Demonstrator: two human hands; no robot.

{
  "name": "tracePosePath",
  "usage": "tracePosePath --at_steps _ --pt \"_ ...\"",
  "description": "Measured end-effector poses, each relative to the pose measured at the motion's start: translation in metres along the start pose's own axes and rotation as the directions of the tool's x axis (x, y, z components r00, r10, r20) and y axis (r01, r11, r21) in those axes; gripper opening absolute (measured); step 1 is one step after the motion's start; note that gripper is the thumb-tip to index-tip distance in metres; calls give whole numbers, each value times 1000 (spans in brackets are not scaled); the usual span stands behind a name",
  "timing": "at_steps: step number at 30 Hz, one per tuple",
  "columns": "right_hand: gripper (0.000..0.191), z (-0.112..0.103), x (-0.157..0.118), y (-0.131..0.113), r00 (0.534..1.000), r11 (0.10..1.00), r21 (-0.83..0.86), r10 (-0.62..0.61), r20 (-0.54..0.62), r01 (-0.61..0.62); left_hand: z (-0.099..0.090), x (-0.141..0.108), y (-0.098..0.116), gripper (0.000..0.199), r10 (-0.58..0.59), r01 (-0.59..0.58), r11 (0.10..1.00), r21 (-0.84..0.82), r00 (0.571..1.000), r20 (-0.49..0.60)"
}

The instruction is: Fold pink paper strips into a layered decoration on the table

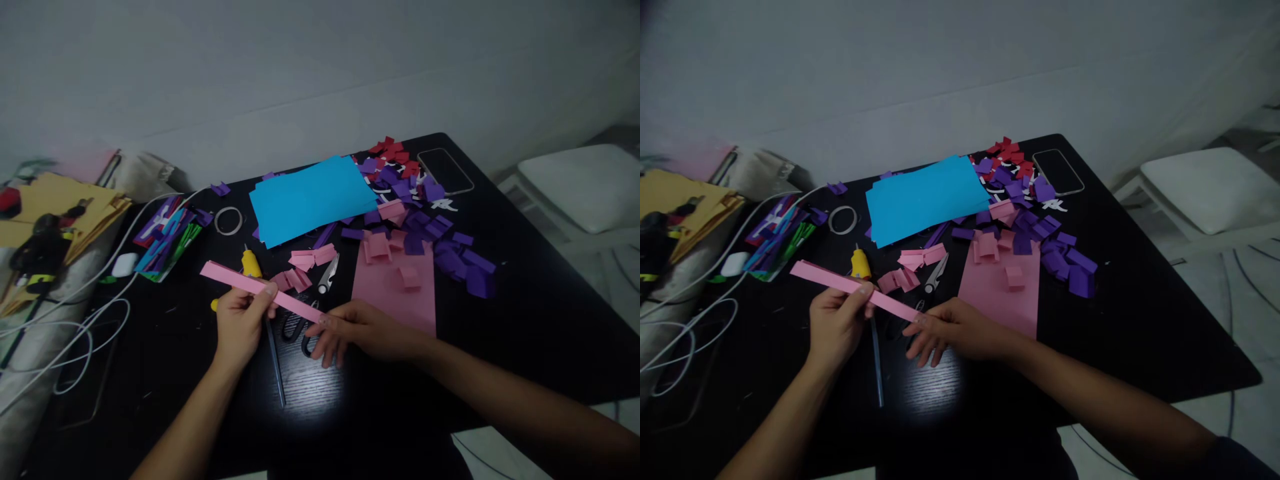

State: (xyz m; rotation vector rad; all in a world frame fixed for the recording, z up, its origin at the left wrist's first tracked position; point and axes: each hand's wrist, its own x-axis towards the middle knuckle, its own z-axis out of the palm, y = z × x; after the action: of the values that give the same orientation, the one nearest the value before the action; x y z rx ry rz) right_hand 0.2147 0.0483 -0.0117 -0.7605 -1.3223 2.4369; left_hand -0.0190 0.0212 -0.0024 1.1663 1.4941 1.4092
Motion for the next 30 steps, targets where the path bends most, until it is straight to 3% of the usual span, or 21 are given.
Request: tracePosePath --at_steps 4,7,11,15,18,23,30 --pt "57 3 1 -2 1000 999 -36 -20 -13 20 1 0 1 25 -8 9 1000 -20 1000 22" --pt "43 9 0 -2 985 982 -156 -129 -117 110 5 -2 5 25 -38 37 999 5 994 99" --pt "50 14 -3 0 878 860 -453 -387 -282 234 14 -8 8 26 -136 130 991 44 966 222" --pt "38 15 -4 3 778 682 -673 -575 -251 287 21 -13 7 31 -175 181 983 9 938 299" --pt "29 14 -3 6 760 619 -735 -610 -225 278 23 -13 8 31 -168 182 983 -13 930 328" --pt "28 12 0 7 745 629 -732 -614 -261 261 24 -12 15 25 -148 179 983 -46 912 383" --pt "27 12 0 -1 819 844 -472 -449 -358 257 23 -10 15 23 -138 185 981 -66 889 437"
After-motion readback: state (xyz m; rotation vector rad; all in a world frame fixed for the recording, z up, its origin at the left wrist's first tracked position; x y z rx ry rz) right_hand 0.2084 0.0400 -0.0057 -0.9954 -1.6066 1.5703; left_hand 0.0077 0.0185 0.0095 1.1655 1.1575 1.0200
